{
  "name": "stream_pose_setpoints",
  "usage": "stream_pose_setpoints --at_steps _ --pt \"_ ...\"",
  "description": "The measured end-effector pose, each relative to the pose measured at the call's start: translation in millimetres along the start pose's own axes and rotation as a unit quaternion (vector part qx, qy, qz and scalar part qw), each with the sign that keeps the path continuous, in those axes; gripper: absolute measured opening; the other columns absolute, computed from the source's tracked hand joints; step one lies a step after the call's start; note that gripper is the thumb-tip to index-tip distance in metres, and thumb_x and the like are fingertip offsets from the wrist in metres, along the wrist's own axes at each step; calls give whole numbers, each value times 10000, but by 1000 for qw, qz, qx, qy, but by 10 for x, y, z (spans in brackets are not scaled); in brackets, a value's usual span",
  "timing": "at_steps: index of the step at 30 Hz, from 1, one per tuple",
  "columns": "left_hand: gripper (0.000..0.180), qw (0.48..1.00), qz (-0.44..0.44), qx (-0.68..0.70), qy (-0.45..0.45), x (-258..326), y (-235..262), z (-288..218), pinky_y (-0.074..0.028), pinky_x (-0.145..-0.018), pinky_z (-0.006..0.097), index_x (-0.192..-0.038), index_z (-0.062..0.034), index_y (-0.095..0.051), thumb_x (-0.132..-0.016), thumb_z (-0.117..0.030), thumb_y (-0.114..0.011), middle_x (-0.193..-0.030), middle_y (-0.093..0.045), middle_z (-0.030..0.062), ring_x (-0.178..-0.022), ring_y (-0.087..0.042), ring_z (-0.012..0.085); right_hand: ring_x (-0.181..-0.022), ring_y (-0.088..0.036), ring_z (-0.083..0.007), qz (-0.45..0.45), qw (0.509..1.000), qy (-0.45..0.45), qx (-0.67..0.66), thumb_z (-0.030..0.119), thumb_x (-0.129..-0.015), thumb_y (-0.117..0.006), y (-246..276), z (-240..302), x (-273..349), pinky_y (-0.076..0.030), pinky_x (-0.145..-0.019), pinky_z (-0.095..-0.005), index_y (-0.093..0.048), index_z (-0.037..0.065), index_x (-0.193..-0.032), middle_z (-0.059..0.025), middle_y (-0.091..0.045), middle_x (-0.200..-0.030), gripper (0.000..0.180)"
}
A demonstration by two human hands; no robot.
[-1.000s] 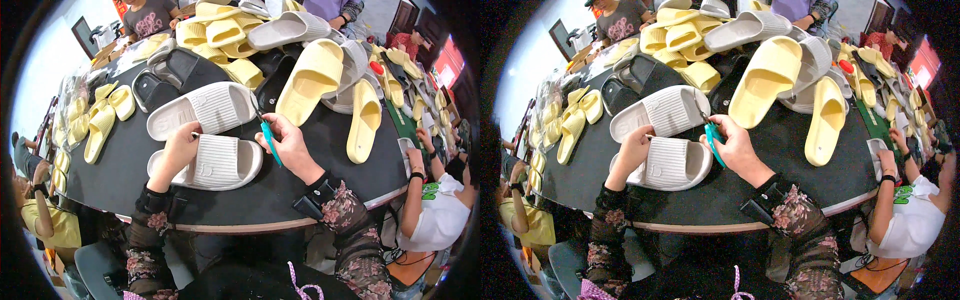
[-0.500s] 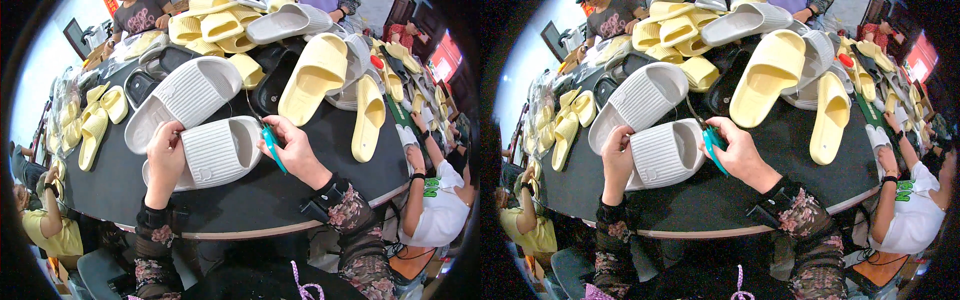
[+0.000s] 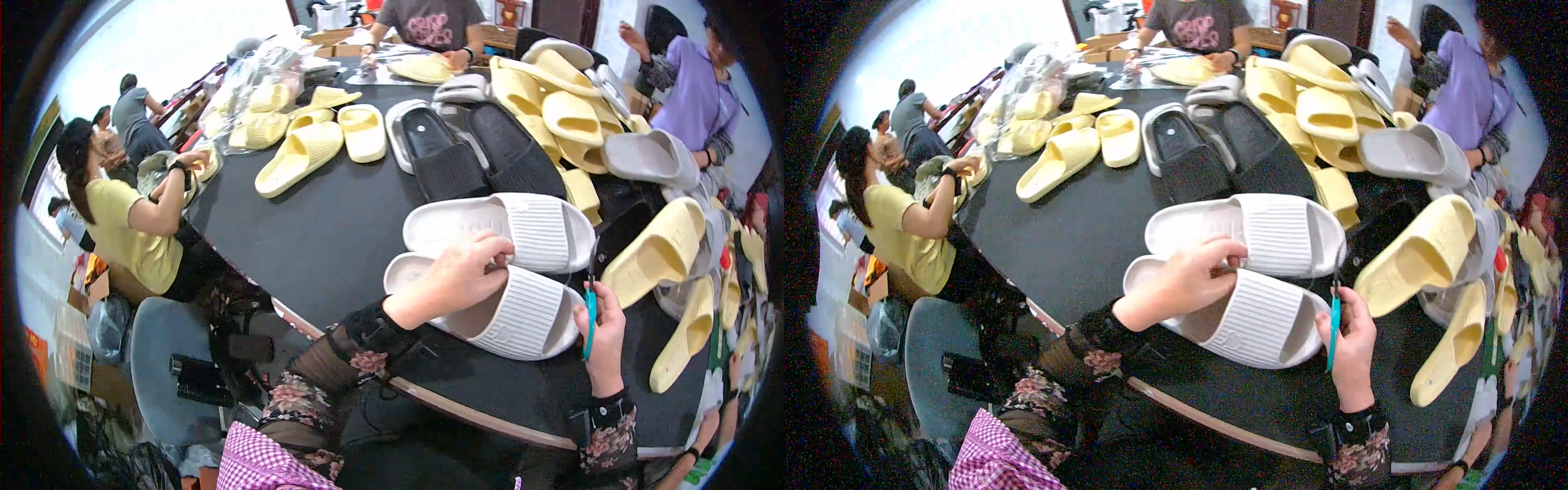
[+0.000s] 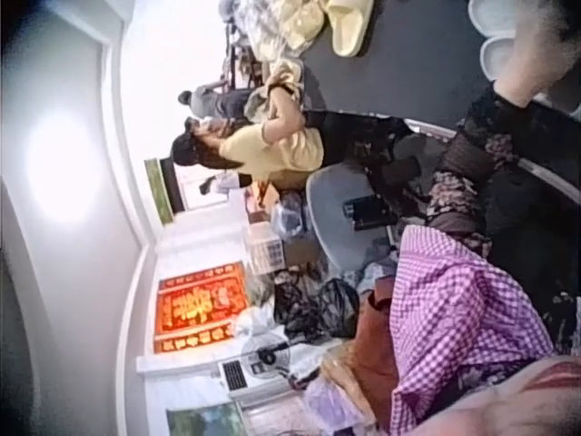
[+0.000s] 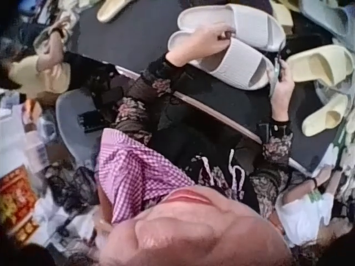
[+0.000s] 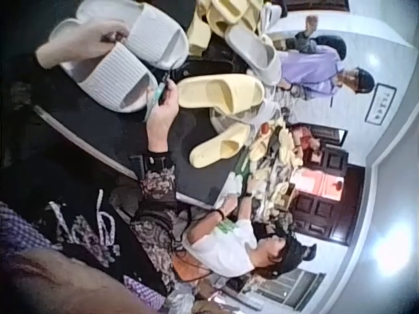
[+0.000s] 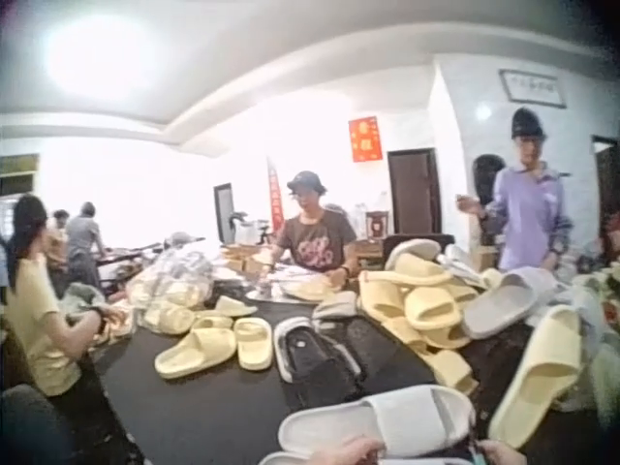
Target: The recorder uses scissors to trim excess material or threads from mass-produced sandals/slides at a group work table.
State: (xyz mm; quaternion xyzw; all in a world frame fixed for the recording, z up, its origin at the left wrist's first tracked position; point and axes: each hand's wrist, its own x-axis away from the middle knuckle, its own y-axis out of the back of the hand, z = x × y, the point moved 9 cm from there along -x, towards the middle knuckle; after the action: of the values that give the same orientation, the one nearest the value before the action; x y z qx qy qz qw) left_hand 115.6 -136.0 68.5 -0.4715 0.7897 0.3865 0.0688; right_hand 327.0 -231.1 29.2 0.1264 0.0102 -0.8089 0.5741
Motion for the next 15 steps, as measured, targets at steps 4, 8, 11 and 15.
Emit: stream_pose_setpoints --at_steps 4,8,11,15 --pt "262 998 -34 -34 -46 1 48 -40 -494 -697 354 -974 -9 -600 -720 -33 -662 -899 -603 125 -790 -606 262 -816 -536 -86 1 1000 -24 8 26 -825 -623 1 -20 -9 -437 -745 -212 -483 -56 -1171 -53 -573 -948 382" --pt "263 994 -3 -55 -93 1 -56 -44 -452 -826 383 -960 -11 -608 -701 -6 -656 -957 -602 116 -948 -559 309 -847 -534 -91 8 999 -43 19 38 -832 -612 8 -69 -24 -434 -766 -217 -476 -59 -1181 -62 -568 -976 387" --pt "264 995 22 -55 -79 -10 -122 -17 -435 -835 403 -952 -14 -612 -692 8 -649 -986 -604 101 -969 -530 314 -899 -531 -103 7 999 -21 24 42 -836 -604 56 -138 -39 -426 -804 -226 -469 -63 -1188 -75 -556 -1018 392" --pt "232 994 10 -44 -95 -25 -127 -29 -432 -814 393 -902 -11 -608 -675 21 -639 -925 -607 97 -903 -533 313 -954 -525 -119 14 999 -34 22 45 -837 -607 23 -81 -33 -412 -853 -239 -463 -67 -1194 -80 -550 -1037 400"
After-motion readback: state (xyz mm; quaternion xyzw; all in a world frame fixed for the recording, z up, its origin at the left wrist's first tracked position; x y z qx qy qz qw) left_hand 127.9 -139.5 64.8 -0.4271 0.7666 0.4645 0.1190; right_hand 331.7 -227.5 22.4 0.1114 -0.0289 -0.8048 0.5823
